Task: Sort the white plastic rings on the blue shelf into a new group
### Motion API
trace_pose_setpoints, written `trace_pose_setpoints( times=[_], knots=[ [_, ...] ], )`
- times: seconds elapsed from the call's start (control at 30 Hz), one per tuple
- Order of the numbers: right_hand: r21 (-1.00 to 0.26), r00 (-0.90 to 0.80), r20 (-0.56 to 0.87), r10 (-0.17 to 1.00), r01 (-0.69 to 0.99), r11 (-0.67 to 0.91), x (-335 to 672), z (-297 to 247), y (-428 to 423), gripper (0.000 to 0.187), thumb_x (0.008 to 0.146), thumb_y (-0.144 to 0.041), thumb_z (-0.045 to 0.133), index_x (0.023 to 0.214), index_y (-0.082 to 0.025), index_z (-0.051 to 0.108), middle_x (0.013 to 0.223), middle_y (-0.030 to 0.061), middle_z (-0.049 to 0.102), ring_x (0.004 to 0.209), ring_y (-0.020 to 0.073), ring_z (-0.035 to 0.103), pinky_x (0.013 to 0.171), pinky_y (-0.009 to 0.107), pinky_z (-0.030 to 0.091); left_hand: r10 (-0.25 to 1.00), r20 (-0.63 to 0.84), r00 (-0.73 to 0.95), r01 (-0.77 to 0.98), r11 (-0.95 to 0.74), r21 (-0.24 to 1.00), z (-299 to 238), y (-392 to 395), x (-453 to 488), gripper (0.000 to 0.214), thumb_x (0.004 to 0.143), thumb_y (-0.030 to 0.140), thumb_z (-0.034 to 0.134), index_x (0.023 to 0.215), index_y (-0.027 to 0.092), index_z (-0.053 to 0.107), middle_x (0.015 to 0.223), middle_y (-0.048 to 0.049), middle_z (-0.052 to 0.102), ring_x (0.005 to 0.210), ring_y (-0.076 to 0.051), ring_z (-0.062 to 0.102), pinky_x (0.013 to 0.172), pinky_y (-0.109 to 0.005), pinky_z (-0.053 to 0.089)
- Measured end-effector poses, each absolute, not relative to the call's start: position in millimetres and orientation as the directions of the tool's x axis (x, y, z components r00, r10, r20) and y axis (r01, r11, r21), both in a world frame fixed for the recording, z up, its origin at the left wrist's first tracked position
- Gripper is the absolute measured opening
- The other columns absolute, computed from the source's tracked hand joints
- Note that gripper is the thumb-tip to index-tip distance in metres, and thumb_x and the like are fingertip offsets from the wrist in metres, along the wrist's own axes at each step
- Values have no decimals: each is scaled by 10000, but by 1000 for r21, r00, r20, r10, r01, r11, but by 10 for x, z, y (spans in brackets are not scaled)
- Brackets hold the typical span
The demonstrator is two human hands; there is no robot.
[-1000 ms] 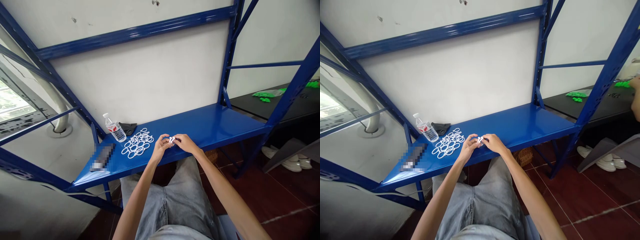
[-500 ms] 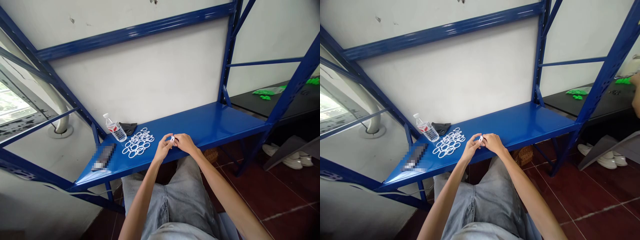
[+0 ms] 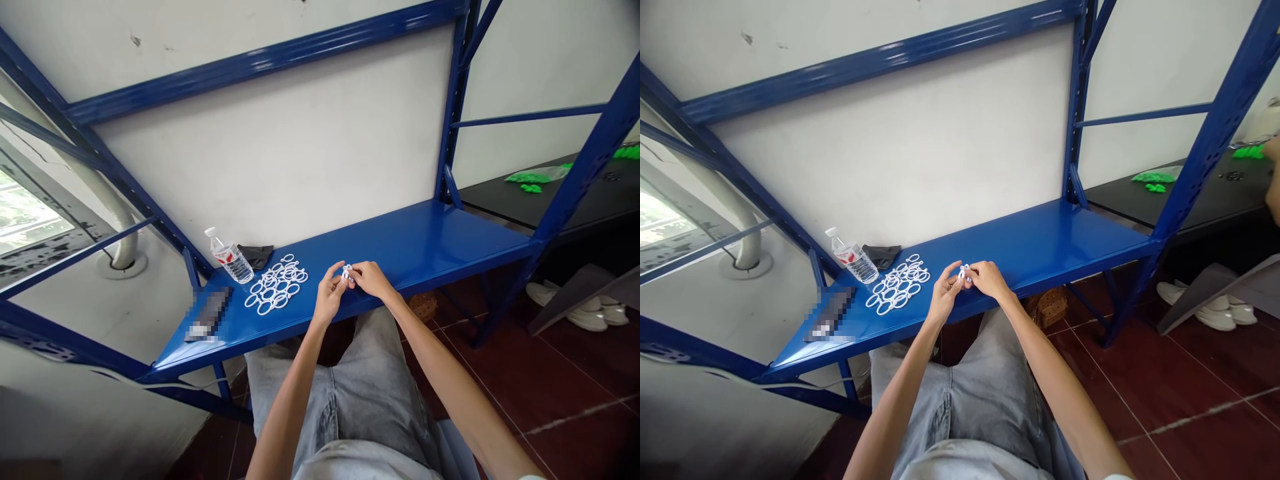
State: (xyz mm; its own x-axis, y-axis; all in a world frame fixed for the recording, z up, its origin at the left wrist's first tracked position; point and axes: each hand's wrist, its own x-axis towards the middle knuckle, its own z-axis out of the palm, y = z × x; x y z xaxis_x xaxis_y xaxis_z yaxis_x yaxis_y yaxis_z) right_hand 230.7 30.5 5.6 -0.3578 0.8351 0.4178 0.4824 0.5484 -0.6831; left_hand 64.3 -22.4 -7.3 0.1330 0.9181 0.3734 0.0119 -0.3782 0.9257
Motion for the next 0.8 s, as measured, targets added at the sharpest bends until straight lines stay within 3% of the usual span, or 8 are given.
trace_pose_setpoints(
  times=[0.1, 0.2, 0.3, 0.4, 0.5, 0.6, 0.7, 0.8],
  knots=[
    [-738, -334, 391, 858, 443, 509, 2331, 64, 321, 351, 1012, -339, 564, 753, -192, 750, 680, 19, 752, 653, 176, 692, 677, 249, 430, 919, 375, 121, 73, -385, 920, -75, -242, 556, 687, 958, 573, 676, 1522, 223, 499, 1084, -101, 767, 1037, -253, 724, 903, -368, 553],
    [-783, -218, 308, 926, 495, 377, 2418, 76, 362, 335, 981, -358, 602, 732, -200, 760, 658, 29, 756, 691, 199, 730, 684, 256, 457, 904, 423, 64, 345, -418, 840, -33, -279, 342, 486, 1004, 467, 619, 1424, 223, 597, 1196, -124, 748, 1093, -259, 716, 909, -381, 563],
    [-791, -88, 227, 970, 564, 236, 2570, 75, 433, 323, 949, -395, 643, 712, -215, 767, 690, 44, 775, 682, 211, 737, 668, 269, 479, 867, 499, -1, 729, -341, 594, 61, -272, 25, 327, 1003, 327, 583, 1291, 223, 699, 1224, -129, 737, 1124, -283, 695, 982, -437, 542],
    [-831, 26, 201, 979, 533, 156, 2706, 53, 499, 256, 949, -381, 644, 1007, -191, 805, 781, 52, 803, 686, 212, 747, 713, 290, 526, 868, 496, -30, 938, -147, 313, 168, -173, -256, 326, 987, 298, 580, 1255, 205, 739, 1263, -163, 723, 1184, -341, 665, 1035, -481, 509],
    [-817, 105, 263, 959, 554, 164, 2741, 32, 522, 413, 943, -356, 655, 1299, -157, 714, 883, 68, 817, 861, 251, 774, 833, 337, 548, 904, 422, -67, 993, 18, 120, 228, -27, -391, 322, 970, 364, 616, 1166, 170, 782, 1246, -191, 728, 1174, -371, 665, 1019, -470, 503],
    [-789, 128, 348, 929, 575, 217, 2686, 39, 492, 409, 943, -349, 649, 1322, -201, 696, 962, 59, 816, 994, 271, 761, 896, 358, 540, 935, 350, -61, 998, 58, 18, 238, 76, -408, 287, 974, 362, 605, 1018, 168, 812, 1156, -189, 749, 1113, -365, 687, 978, -451, 508],
    [-794, 110, 380, 918, 549, 262, 2608, 85, 430, 349, 948, -324, 633, 1272, -228, 718, 967, 51, 810, 962, 257, 757, 867, 345, 541, 937, 349, -9, 1000, 12, -5, 235, 84, -388, 283, 992, 286, 555, 940, 173, 809, 1096, -189, 751, 1079, -365, 691, 969, -462, 500],
    [-811, 42, 393, 918, 487, 325, 2526, 149, 365, 282, 947, -295, 626, 1183, -219, 761, 961, 57, 812, 875, 235, 747, 817, 329, 548, 911, 403, 83, 989, -125, 77, 251, -10, -331, 290, 1020, 281, 519, 958, 194, 788, 1081, -156, 750, 1065, -333, 683, 990, -453, 490]
  ],
)
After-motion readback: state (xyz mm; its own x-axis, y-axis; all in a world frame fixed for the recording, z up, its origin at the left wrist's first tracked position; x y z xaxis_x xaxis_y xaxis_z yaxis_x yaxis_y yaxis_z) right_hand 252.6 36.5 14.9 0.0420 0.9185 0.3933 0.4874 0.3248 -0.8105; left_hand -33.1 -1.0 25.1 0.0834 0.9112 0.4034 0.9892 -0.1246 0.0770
